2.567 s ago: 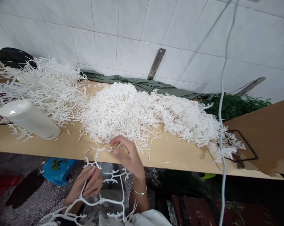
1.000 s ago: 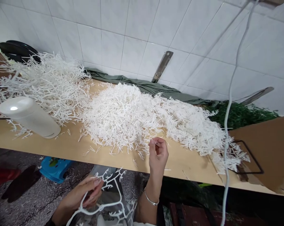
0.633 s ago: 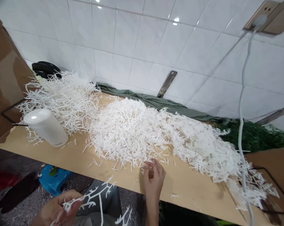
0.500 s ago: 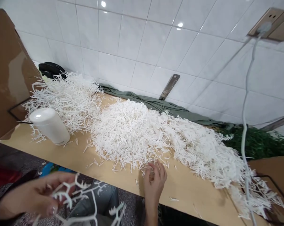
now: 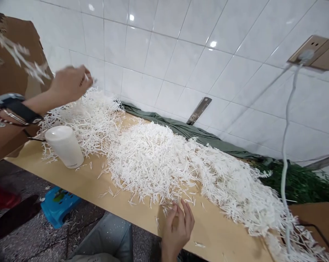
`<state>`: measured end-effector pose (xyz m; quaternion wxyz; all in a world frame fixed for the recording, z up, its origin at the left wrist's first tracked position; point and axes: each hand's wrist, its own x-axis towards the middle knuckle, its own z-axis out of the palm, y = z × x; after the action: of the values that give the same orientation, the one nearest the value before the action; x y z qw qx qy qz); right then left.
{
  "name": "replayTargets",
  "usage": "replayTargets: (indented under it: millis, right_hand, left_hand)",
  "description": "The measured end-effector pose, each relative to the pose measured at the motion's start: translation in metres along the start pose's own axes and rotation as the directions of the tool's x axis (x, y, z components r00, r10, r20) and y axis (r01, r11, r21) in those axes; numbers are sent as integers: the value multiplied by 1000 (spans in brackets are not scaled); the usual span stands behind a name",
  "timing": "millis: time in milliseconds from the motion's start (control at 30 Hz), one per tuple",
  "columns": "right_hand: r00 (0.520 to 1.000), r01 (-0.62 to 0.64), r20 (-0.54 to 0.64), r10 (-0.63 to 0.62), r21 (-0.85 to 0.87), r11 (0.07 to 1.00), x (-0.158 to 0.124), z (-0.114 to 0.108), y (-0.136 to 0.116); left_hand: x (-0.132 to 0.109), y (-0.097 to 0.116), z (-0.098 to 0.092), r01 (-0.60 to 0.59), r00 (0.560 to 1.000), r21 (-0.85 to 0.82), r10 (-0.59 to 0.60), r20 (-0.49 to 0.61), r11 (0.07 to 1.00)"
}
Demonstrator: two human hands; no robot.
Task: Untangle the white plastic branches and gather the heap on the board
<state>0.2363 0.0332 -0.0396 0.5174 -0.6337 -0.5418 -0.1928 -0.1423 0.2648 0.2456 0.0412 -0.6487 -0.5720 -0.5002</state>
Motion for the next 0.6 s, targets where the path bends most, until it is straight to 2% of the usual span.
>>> replayTargets:
  millis: [33, 100, 133, 200, 300, 367, 400, 467, 533, 600]
  right_hand:
    - [1000, 7, 10, -7, 1, 1000, 0, 0, 0]
    - [999, 35, 26, -35, 9, 999, 1, 0, 0]
    - [998, 54, 33, -54, 14, 998, 1, 1, 1]
    - [994, 96, 57, -97, 20, 995, 1, 1, 1]
    - [986, 147, 78, -147, 9, 989, 3, 3, 0]
    - [984, 168, 60, -168, -2, 986, 3, 3, -3]
    - [983, 177, 51, -177, -5, 984, 4, 3, -4]
    - [981, 191, 43, -191, 1, 982, 3, 1, -6]
    - [973, 219, 62, -221, 40, 975, 4, -2, -8]
    - [950, 270, 132, -284, 115, 956, 8, -7, -9]
  left_hand:
    - [4, -14, 8, 47, 991, 66, -55, 119, 997]
    - [4, -40, 25, 107, 931, 177, -161, 328, 978]
    - [1, -51, 33, 110, 899, 213, -188, 394, 971]
    - [-2, -67, 44, 86, 862, 242, -194, 469, 966]
    - [9, -75, 43, 23, 832, 239, -151, 533, 971]
    - [24, -71, 33, -103, 817, 268, -72, 571, 958]
    - [30, -65, 28, -214, 802, 306, -12, 597, 928]
    - [35, -47, 16, -457, 764, 378, 137, 631, 805]
    - [22, -19, 4, -614, 738, 403, 312, 598, 679]
    - [-16, 14, -8, -683, 718, 360, 496, 488, 635]
